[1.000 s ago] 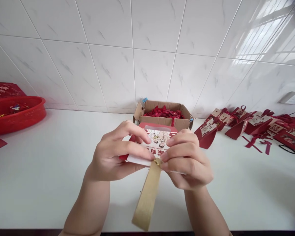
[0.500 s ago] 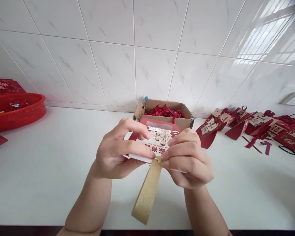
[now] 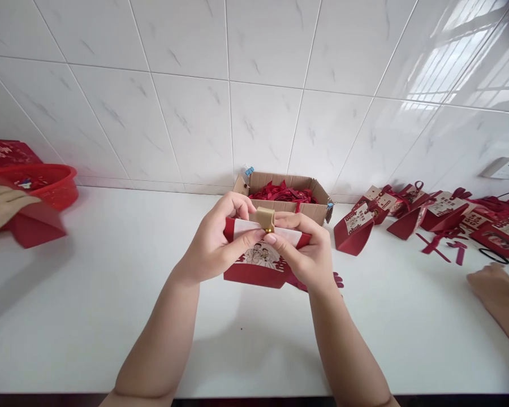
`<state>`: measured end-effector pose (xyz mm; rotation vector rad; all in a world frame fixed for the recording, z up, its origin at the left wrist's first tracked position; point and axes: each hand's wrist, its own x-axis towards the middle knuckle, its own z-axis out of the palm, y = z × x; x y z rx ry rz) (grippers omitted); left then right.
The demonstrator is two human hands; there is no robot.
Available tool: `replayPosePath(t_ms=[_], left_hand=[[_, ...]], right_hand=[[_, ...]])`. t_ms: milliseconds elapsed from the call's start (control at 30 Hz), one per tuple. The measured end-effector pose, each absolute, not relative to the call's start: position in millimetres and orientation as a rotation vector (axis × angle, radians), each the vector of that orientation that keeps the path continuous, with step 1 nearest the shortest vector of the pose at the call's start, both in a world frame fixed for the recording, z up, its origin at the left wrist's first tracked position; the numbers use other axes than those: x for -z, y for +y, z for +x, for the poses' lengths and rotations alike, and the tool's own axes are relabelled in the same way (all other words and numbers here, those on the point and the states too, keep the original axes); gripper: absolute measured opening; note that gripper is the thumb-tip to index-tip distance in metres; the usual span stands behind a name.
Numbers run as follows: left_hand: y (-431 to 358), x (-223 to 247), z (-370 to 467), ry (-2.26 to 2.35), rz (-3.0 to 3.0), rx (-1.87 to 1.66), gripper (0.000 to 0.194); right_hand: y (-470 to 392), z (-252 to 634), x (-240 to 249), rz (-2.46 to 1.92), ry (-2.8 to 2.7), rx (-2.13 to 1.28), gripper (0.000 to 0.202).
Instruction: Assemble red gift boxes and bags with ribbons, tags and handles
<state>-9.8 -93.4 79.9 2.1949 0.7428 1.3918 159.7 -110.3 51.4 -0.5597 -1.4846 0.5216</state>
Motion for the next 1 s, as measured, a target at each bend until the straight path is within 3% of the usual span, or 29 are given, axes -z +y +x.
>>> replayPosePath(t_ms=[333,633,833,1000], left_hand=[[-84,-70,-13,0.743,1.998,-1.184,0.018],[-77,-75,-28,0.725,1.913,-1.693,0.032],[-78,-78,-31,0.688,1.935,-1.757,0.038],[-92,-85,-27,0.781,1.894,-1.757,0.031]], right_hand=[[-105,171,-50,-0.789,-1.282,-0.742,0.016],[-58,248,-29,-1.238,-0.987,-0.107,0.017],[-36,306,10,-1.563,-0.749,0.133,0.014],[-18,315,46,-1.658,-0.633,0.221,0.019]])
